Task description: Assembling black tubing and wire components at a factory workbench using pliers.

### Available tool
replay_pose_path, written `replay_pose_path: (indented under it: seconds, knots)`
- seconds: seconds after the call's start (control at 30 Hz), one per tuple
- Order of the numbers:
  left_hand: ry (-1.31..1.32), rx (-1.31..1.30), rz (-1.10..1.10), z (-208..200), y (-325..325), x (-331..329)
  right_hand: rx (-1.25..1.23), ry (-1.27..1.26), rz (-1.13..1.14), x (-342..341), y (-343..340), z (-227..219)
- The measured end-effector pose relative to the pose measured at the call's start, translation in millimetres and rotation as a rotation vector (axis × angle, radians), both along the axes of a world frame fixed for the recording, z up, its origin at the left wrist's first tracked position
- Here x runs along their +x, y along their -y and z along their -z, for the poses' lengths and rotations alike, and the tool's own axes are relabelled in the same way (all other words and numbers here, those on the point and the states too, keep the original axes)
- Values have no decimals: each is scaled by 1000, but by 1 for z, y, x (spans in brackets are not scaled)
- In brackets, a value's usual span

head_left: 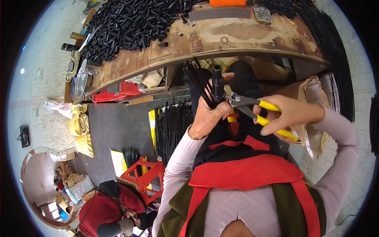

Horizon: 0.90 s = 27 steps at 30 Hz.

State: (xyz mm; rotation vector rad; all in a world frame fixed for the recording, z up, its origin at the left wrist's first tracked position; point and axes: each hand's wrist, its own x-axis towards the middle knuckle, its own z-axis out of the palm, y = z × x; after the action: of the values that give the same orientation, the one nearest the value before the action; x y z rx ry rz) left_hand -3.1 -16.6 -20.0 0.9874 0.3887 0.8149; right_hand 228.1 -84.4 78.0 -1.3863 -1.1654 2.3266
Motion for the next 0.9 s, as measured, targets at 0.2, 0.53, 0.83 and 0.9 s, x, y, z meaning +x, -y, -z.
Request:
replay_pose_path:
  seconds: [0.2, 0.53, 0.83, 0.9]
  knots:
    - [-247, 55, -21, -31, -9, 8, 1460, 803, 38, 4, 13, 24]
    - [-230, 139, 216, -20, -19, 3, 438, 437, -123, 6, 2, -13]
    - [-271, 102, 79, -14, -23, 11, 342, 365, -27, 14, -13, -34]
    - [-280, 103, 151, -15, -26, 8, 105, 156, -67, 21, -14, -10]
